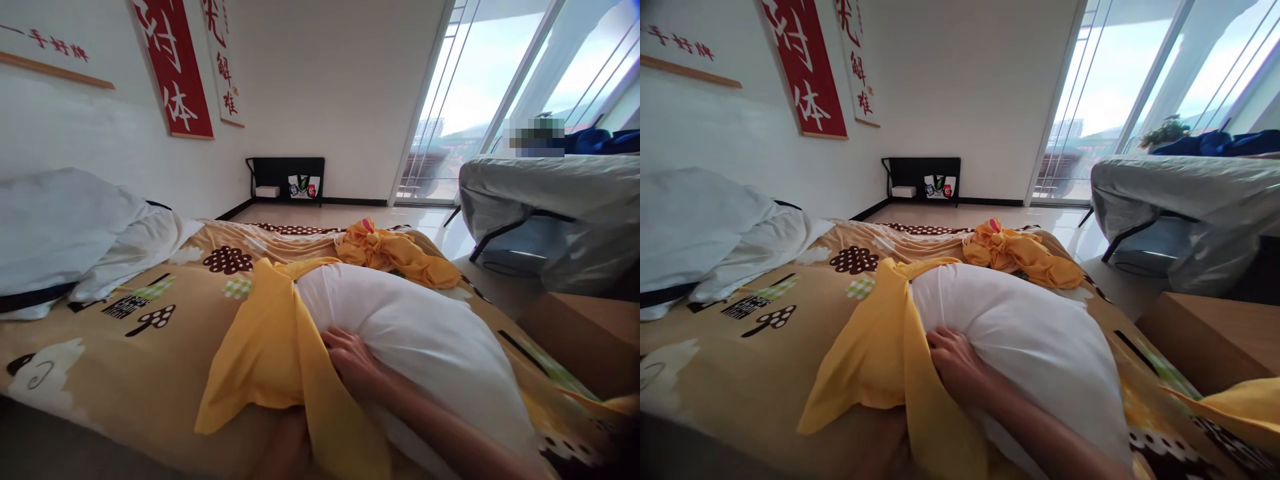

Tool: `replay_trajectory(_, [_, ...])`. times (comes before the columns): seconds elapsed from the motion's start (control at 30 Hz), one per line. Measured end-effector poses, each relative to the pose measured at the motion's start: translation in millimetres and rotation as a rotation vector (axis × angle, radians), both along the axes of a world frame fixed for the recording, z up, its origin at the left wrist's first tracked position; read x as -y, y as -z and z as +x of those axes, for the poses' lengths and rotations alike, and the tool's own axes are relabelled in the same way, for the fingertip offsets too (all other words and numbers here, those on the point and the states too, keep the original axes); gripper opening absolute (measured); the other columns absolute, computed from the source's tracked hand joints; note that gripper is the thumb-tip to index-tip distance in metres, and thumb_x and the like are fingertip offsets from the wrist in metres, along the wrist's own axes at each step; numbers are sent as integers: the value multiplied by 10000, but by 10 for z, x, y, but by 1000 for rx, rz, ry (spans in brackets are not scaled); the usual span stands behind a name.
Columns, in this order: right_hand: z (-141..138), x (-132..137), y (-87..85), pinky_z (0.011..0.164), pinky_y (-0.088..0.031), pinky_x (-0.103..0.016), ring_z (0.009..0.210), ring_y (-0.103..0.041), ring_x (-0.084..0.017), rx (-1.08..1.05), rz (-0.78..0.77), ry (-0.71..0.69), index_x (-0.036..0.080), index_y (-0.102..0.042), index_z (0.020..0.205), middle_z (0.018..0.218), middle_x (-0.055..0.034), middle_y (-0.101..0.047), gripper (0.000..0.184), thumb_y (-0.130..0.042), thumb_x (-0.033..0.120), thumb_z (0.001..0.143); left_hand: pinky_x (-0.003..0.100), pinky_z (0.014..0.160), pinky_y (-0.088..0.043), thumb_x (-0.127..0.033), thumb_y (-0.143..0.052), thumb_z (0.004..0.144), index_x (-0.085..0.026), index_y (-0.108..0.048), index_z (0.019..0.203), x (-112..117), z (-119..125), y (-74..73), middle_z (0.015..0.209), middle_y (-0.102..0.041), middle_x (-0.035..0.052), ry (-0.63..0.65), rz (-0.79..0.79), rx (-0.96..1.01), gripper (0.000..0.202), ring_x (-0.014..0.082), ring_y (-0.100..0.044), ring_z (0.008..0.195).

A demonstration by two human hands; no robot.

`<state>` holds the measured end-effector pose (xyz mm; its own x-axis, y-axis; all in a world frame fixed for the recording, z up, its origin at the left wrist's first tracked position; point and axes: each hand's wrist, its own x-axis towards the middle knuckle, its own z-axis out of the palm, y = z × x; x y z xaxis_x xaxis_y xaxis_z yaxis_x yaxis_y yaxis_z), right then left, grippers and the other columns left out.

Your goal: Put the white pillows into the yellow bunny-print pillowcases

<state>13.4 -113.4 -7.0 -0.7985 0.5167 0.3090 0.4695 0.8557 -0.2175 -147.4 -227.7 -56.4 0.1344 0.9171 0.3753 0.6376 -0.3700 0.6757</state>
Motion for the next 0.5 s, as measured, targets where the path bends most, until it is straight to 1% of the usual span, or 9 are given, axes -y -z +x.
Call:
replay_trajectory(0.03, [30,66,-74,771,-402,-302,853,-507,-170,-15,-52,-5,201,-647,681,929,-29,-593,66,-602,188,728,317,744,-533,-428,-473,922,-215,-636,967,81,-127,-13,941,-657,46,-6,1,1,272,145,-605,807])
replay_trajectory(0.1, [72,206,-201,921,-370,-343,1008,-490,-188,-48,-195,-38,226,-672,767,1096,-29,-555,127,-600,157,688,299,678,-529,-475,-418,918,-229,-647,830,201,-486,-52,774,-655,8,-129,-17,28,348,165,-606,728])
replay_trajectory(0.13, [85,269,-243,972,-348,-359,1064,-476,-193,-71,-277,-58,236,-676,831,1143,-28,-538,193,-589,147,684,286,646,-522,-508,-393,909,-234,-637,771,222,-703,-75,708,-639,-7,-261,-40,48,392,176,-607,695])
replay_trajectory(0.17, [92,321,-269,1000,-337,-365,1096,-468,-195,-110,-358,-69,238,-669,902,1165,-33,-533,245,-575,151,693,282,628,-517,-542,-391,890,-228,-622,752,210,-925,-96,686,-630,-9,-454,-65,76,414,189,-610,682])
replay_trajectory(0.23, [98,381,-285,999,-363,-358,1098,-482,-200,-257,-501,-45,208,-639,985,1142,-57,-547,290,-551,190,710,326,643,-519,-627,-452,809,-203,-600,854,88,-1312,-118,762,-652,34,-788,-128,52,451,235,-625,723])
replay_trajectory(0.27, [101,389,-282,988,-382,-355,1091,-492,-208,-354,-567,-17,192,-631,990,1125,-67,-557,294,-542,216,711,354,673,-525,-654,-456,782,-186,-596,894,-9,-1445,-118,809,-665,64,-831,-192,50,501,259,-637,759])
replay_trajectory(0.33, [114,380,-265,961,-412,-360,1084,-511,-231,-539,-706,46,182,-629,988,1101,-72,-580,316,-530,268,699,403,768,-527,-677,-423,773,-154,-604,951,-227,-1557,-109,916,-684,122,-726,-338,71,581,296,-652,877])
replay_trajectory(0.4, [149,368,-234,938,-432,-383,1077,-531,-260,-640,-870,123,193,-634,999,1077,-63,-612,359,-543,304,669,433,904,-487,-669,-361,808,-125,-610,1031,-404,-1496,-129,1065,-671,153,-562,-429,117,639,310,-617,1053])
replay_trajectory(0.5, [253,397,-143,927,-442,-430,1085,-544,-307,-679,-1038,202,197,-607,1108,1124,-76,-630,525,-604,350,606,455,1048,-370,-659,-305,852,-74,-501,1248,-519,-1265,-279,1299,-554,175,-506,-399,149,733,305,-484,1256])
